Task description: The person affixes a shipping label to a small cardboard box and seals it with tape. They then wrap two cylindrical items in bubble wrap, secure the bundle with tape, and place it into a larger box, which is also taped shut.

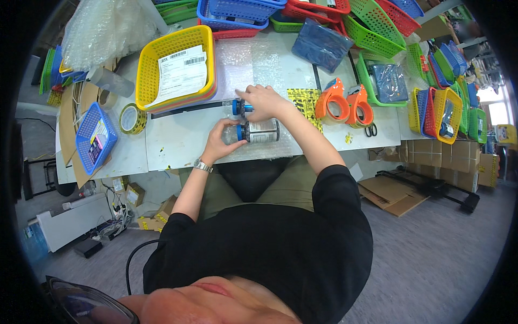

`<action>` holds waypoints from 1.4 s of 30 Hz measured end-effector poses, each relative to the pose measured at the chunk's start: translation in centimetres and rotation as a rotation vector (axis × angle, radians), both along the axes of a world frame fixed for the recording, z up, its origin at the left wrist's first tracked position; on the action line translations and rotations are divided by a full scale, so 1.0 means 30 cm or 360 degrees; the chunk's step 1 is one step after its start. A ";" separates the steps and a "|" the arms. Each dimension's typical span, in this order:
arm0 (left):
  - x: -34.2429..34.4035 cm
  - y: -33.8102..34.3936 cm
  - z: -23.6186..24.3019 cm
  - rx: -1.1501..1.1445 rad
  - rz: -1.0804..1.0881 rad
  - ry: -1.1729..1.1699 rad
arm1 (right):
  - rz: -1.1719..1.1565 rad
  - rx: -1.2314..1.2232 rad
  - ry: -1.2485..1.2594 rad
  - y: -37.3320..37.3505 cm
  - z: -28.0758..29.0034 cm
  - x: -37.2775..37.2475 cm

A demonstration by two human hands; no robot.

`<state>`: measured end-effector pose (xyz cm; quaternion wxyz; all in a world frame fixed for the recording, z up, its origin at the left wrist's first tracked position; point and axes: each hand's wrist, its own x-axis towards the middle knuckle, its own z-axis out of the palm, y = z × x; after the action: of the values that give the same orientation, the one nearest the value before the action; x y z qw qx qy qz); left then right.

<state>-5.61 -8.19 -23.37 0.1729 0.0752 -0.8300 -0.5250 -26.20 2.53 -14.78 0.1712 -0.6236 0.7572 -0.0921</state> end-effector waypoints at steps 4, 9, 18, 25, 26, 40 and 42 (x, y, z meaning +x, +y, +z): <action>-0.006 0.004 0.010 0.0028 0.0161 0.0086 | -0.0060 -0.0376 -0.0148 0.090 -0.074 -0.050; -0.017 0.004 0.029 -0.0359 0.0066 0.0176 | -0.0205 -0.0295 -0.0699 0.167 -0.055 -0.046; -0.014 0.005 0.019 -0.0171 -0.0001 0.0110 | -0.0191 -0.0343 -0.0773 0.187 -0.074 -0.052; -0.008 0.015 0.041 -0.0303 0.0038 0.0206 | -0.0605 -0.1346 0.0039 0.423 -0.138 0.079; -0.013 0.019 0.058 -0.0412 0.0030 0.0224 | -0.0550 -0.1358 0.0041 0.472 -0.177 0.131; -0.241 0.107 0.110 -0.1128 -0.0142 0.0005 | -0.0244 -0.1002 -0.0012 0.529 -0.303 0.291; -0.239 0.109 0.114 -0.1041 -0.0134 0.0004 | -0.0395 -0.1204 0.0086 0.501 -0.266 0.294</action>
<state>-12.77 -4.94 -19.97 0.1671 -0.0195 -0.9567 -0.2374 -17.38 17.57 -22.75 -0.1030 -0.5488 0.7435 -0.3680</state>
